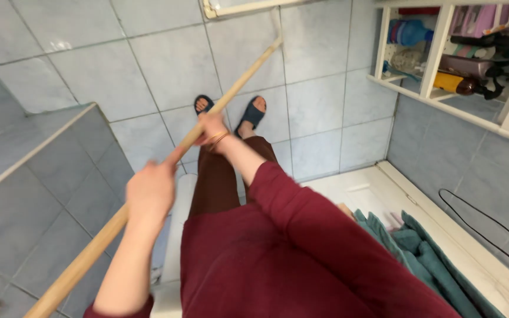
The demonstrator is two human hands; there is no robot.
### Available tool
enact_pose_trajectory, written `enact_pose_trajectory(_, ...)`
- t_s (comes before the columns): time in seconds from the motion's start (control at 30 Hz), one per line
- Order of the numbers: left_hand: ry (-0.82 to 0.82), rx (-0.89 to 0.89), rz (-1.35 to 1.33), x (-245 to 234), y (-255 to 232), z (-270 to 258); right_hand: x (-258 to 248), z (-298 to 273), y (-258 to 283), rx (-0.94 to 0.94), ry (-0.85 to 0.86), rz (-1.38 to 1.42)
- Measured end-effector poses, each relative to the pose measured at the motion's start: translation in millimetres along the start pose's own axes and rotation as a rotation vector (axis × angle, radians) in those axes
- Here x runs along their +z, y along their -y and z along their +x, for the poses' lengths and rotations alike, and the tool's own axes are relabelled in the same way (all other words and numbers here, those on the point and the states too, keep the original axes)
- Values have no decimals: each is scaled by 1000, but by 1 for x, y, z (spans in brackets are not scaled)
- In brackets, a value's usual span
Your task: Cleaning the bathroom floor by sweeping with a broom and then mopping/wiping with a squeegee and water.
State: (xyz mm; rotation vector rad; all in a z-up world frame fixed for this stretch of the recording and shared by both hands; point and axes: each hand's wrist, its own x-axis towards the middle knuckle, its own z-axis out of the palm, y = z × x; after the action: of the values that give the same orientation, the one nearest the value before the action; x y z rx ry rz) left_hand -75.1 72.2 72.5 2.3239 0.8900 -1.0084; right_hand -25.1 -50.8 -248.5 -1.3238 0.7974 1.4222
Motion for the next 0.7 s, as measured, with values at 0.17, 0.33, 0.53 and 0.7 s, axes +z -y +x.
enact_pose_trajectory(0.17,52,-208,142,-29,81,-53,121,-51,-36,79,167,-36)
enact_pose_trajectory(0.33,-16,-332,95,-21,110,-109,162,-82,-67,140,194,-139)
enact_pose_trajectory(0.53,-89,-473,-113,57,57,-194,93,-153,-78,-20,155,-552)
enact_pose_trajectory(0.7,-131,-619,-577,183,-39,-225,3,-187,-55,-13,121,-993)
